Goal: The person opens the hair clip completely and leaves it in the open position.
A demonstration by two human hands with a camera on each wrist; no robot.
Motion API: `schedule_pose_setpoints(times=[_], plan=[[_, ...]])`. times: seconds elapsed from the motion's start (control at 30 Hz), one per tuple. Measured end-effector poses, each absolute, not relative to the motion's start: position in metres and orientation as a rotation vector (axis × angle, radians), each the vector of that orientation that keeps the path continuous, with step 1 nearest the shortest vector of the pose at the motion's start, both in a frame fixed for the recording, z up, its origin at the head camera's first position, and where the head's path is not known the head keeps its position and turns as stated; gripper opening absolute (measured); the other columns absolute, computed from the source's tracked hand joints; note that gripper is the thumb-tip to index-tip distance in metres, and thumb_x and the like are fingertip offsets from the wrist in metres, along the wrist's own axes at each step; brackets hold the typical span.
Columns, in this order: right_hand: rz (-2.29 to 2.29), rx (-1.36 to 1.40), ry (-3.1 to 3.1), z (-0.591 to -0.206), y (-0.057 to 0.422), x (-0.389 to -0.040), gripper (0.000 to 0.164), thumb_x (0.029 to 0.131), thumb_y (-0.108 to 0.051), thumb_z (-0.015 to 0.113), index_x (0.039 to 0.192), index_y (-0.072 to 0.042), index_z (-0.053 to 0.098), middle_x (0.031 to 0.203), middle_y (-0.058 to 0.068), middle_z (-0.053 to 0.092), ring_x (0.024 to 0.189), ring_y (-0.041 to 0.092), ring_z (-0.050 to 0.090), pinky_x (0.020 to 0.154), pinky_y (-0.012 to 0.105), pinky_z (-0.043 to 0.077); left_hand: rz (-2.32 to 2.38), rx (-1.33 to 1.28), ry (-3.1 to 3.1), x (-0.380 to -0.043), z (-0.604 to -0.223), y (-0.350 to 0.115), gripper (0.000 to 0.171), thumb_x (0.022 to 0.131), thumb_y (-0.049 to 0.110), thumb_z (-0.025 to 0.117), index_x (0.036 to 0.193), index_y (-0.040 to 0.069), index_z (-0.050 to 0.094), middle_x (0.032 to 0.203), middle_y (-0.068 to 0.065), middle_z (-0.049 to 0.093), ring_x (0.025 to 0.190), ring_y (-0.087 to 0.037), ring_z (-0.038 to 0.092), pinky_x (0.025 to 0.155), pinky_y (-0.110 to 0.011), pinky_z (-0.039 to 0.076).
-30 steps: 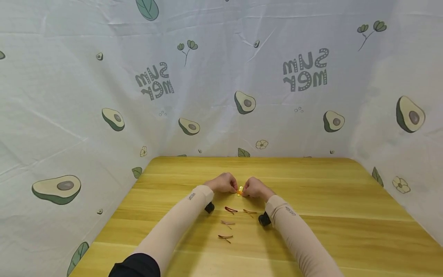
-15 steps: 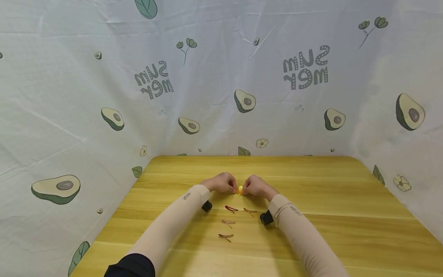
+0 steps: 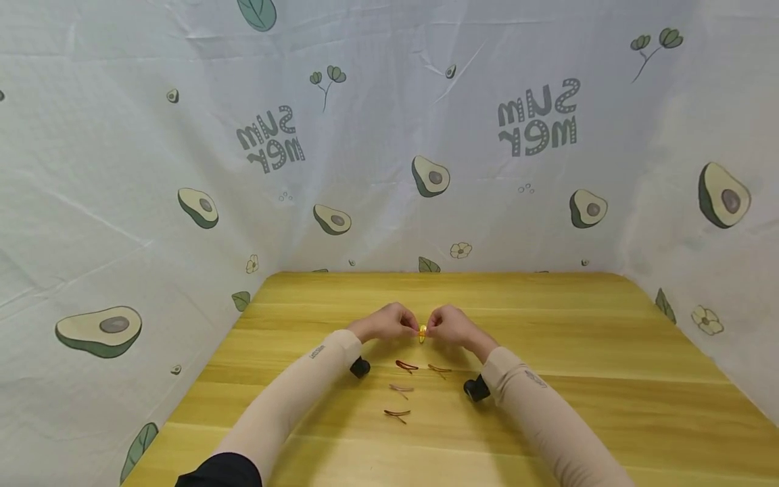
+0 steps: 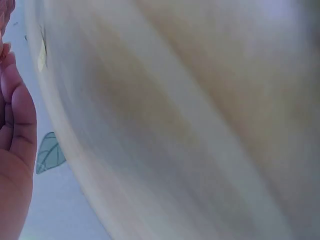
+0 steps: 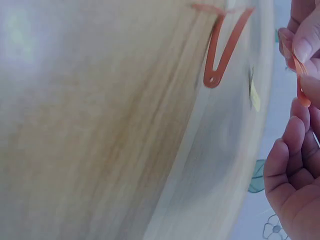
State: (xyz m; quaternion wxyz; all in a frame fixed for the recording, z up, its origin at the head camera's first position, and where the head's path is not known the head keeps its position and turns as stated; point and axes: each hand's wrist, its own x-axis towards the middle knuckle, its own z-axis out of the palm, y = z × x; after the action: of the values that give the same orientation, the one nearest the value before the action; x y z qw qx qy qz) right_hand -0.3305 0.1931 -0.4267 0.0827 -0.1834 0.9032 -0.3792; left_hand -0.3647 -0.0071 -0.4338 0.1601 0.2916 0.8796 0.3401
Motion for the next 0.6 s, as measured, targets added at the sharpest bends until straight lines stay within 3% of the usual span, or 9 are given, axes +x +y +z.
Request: schedule_pose_setpoints(times=[0.27, 0.6], plan=[[-1.124, -0.532, 2.747, -0.423, 0.19, -0.318, 0.014, 0.091, -0.009, 0.071, 0.08, -0.003, 0.064, 0.073, 0.002, 0.06, 0.065, 0.013, 0.046, 0.059, 0.028, 0.04, 1.027, 0.862, 2.535, -0.351, -0.432, -0.008, 0.014, 0.097, 0.014, 0.067, 0.095, 0.003, 0.075, 0.092, -0.012, 0.075, 0.067, -0.006, 0.051, 0.063, -0.019, 0.044], [-1.132, -0.604, 2.803, -0.416, 0.191, -0.302, 0.015, 0.091, -0.008, 0.07, 0.078, -0.005, 0.063, 0.07, 0.002, 0.058, 0.06, 0.013, 0.043, 0.054, 0.026, 0.037, 1.017, 0.904, 2.56, -0.332, -0.423, -0.008, 0.019, 0.099, 0.017, 0.063, 0.097, 0.001, 0.074, 0.085, -0.013, 0.071, 0.058, -0.007, 0.043, 0.055, -0.02, 0.038]])
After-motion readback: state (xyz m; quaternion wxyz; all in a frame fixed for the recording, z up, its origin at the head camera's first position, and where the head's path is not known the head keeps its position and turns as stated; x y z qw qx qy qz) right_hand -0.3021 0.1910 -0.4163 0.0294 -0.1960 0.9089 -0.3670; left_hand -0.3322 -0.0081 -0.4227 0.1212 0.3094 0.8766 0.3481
